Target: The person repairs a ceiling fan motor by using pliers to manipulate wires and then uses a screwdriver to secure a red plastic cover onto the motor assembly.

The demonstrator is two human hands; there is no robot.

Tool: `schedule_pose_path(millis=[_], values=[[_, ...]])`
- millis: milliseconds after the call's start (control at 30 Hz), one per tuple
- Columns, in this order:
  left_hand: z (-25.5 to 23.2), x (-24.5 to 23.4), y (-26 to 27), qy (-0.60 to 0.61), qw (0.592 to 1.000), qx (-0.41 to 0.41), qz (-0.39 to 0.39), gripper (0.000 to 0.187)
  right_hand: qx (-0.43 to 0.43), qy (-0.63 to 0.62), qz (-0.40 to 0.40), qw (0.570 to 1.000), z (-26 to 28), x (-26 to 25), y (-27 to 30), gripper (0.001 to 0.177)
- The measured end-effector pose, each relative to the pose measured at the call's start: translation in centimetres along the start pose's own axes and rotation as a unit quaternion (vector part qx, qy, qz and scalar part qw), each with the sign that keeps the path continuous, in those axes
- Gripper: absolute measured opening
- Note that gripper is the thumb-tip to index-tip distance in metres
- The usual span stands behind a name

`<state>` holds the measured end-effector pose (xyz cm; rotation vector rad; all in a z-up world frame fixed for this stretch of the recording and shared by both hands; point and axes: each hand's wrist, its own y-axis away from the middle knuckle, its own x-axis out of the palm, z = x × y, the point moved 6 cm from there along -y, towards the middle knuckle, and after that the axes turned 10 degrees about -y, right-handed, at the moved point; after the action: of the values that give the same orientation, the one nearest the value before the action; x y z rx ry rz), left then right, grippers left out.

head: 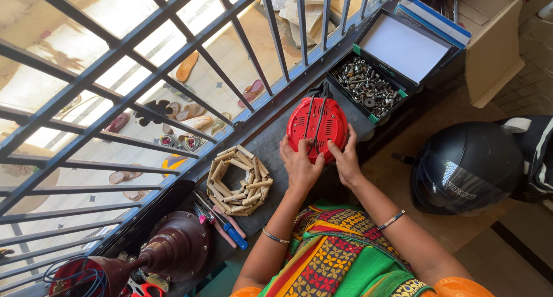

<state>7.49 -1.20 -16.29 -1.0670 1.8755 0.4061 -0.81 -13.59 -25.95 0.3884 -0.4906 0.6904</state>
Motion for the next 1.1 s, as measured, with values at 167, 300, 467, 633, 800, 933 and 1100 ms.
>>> schedule_pose_path(millis=[167,300,467,633,800,933,1100], values=[[0.9,2.1,1.2,0.068,0.997,0.016,0.021,0.063,-0.012,0.107,-0.035,0.994,0.0,0.1,-1.1,0.078],[0.6,3.0,1.1,0.033,0.999,0.008,0.017,0.067,-0.019,0.146,-0.058,0.987,0.1,0.3,-1.5,0.074],[-0.3,1.9,1.0,0.037,0.999,0.035,-0.011,0.068,0.018,0.135,-0.076,0.988,0.7,0.7,-2.5,0.071],[0.7,2.1,0.6,0.025,0.999,0.043,0.001,0.067,0.053,0.121,-0.07,0.989,2.2,2.3,-2.4,0.062],[1.4,1.9,-0.5,-0.015,0.994,0.107,-0.013,0.06,0.155,0.116,-0.085,0.977,3.8,4.4,-1.7,0.063],[2.8,0.2,-0.9,0.065,0.994,0.09,0.005,0.056,0.188,0.127,-0.071,0.971,3.8,4.7,-1.3,0.071],[4.4,-0.7,-0.6,0.091,0.99,0.102,0.033,0.054,-0.15,0.477,-0.003,0.866,6.4,5.4,-0.6,0.077]])
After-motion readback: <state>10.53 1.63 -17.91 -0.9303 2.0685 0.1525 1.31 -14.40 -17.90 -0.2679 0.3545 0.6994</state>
